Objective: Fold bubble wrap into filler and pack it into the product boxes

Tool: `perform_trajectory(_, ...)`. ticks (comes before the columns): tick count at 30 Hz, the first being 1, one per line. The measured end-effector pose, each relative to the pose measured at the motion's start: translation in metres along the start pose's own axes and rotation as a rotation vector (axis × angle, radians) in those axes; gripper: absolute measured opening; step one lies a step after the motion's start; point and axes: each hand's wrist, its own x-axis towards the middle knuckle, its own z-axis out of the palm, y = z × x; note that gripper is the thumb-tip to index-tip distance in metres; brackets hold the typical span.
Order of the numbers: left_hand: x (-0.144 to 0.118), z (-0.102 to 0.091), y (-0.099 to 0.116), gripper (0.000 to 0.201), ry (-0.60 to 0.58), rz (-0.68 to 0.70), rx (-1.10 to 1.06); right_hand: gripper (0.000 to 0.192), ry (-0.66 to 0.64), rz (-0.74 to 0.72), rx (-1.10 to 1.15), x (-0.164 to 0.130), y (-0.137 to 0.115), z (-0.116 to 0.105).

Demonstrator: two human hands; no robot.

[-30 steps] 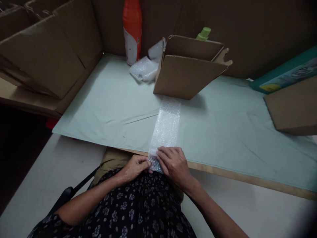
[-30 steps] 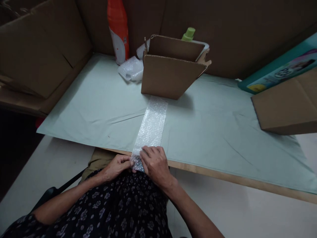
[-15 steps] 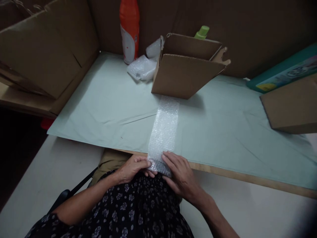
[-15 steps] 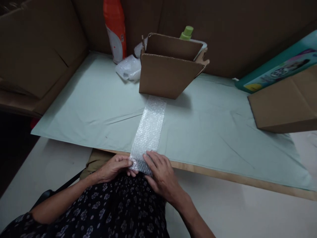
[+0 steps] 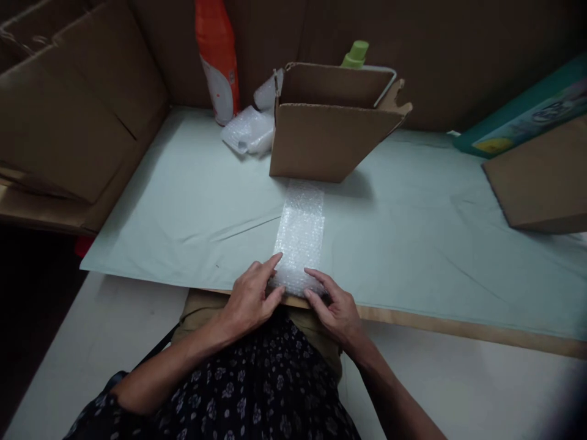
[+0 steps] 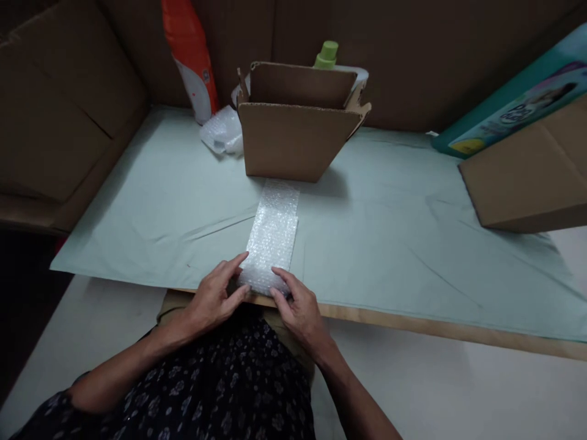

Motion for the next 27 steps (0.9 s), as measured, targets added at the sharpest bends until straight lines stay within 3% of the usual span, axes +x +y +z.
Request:
perform_trajectory(3, 0.011, 0.007, -0.001, 0.052, -0.031, -0.124, 0.025, 0.04, 0.076, -0.007, -0.053, 0.001, -0.002, -0.001)
perform_trajectory(7, 0.018, 0.007, -0.003, 0.055, -0.074, -0.171, 0.033, 0.051, 0.32, -0.206, -0.275, -0.009, -0.011, -0.009)
perform_trajectory(10, 0.02, 0.007, -0.005, 0.055, -0.092, -0.153, 0.042, 0.046, 0.158, -0.351, -0.364, -0.013, -0.013, -0.012)
perform_trajectory(13, 0.019, 0.008, -0.006, 0.053, -0.048, -0.109, 0.067, 0.033, -0.02, -0.394, -0.423, -0.007, -0.009, -0.007)
perform_trajectory(17, 0.009, 0.002, -0.001, 0.048, 0.095, 0.178, 0.124, 0.028, -0.013, -0.377, -0.339, 0.009, -0.004, -0.004)
perform_trajectory(20, 0.003, -0.005, 0.002, 0.04, 0.03, 0.361, 0.156, 0.025, -0.067, -0.335, -0.185, 0.015, -0.005, -0.008)
perform_trajectory(23, 0.009, -0.006, -0.002, 0.033, -0.06, 0.299, 0.116, 0.023, -0.075, -0.237, -0.113, 0.017, -0.006, -0.011)
perform_trajectory(27, 0.033, 0.002, -0.009, 0.035, -0.088, 0.167, 0.129, 0.023, 0.138, -0.254, -0.299, 0.015, -0.005, -0.009)
